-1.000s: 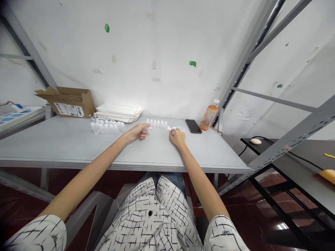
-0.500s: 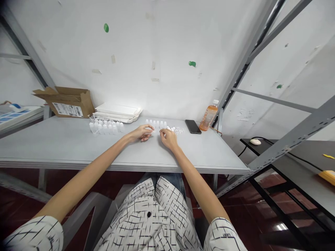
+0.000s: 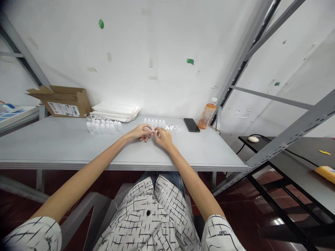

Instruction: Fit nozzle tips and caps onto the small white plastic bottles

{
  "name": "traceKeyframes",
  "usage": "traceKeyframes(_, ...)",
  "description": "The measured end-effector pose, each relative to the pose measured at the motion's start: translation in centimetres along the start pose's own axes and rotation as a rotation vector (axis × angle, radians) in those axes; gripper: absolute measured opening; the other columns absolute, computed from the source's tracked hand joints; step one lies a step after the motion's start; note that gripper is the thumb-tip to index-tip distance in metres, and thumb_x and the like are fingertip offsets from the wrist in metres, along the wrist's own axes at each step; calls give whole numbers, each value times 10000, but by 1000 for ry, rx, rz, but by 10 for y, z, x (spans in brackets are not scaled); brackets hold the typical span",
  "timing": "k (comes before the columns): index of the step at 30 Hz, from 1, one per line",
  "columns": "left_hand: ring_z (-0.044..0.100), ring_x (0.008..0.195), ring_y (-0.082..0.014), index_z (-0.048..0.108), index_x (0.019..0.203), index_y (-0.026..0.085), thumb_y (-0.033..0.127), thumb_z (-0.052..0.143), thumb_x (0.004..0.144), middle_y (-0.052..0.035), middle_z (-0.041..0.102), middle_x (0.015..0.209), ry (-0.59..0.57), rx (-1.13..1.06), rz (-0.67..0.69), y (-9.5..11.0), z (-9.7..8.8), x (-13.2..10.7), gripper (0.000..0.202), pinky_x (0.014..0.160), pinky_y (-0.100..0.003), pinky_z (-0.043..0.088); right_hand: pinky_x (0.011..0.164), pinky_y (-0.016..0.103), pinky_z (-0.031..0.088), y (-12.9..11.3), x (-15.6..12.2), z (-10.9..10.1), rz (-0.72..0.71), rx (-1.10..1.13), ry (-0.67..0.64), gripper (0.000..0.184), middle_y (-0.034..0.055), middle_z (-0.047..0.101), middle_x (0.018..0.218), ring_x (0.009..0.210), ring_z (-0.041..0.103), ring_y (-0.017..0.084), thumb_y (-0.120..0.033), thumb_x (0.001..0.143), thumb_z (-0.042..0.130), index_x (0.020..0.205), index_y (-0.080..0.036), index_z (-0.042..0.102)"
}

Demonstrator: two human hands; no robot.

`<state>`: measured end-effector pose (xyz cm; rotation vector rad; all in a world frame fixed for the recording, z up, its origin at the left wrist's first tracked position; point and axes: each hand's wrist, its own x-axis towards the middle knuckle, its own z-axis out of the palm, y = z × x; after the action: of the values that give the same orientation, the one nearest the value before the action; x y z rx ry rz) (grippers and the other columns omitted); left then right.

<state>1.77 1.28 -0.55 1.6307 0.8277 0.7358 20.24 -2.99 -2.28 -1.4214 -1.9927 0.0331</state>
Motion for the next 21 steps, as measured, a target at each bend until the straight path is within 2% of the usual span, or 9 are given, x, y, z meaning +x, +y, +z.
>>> traceKeyframes(4,631,462,-131,574,946,156,471,802,735,-39,667,713,-2,23,-3,0,1,0,443,330,-174,318,692,246,380,3,2,0,-32,-11,25,246,46,709,903,740,604,154,-263,964,465,968,-192,700)
traceKeyframes(8,632,461,-131,590,955,151,421,795,749,-45,675,739,-4,31,-4,1,1,0,397,326,-182,318,698,256,375,7,4,0,3,-15,18,242,52,699,909,757,589,163,-205,943,460,919,-190,701)
traceKeyframes(13,629,430,-137,579,914,146,410,781,763,-50,683,734,10,21,-25,2,5,4,366,309,-188,298,653,270,335,7,5,-1,85,-45,-4,242,52,693,954,795,575,179,-202,943,446,935,-196,688)
traceKeyframes(21,607,372,-135,535,896,156,453,766,784,-30,669,694,29,-33,-49,8,11,5,393,301,-191,272,625,281,297,4,6,1,173,-137,34,268,86,659,988,828,560,205,-215,967,409,979,-190,676)
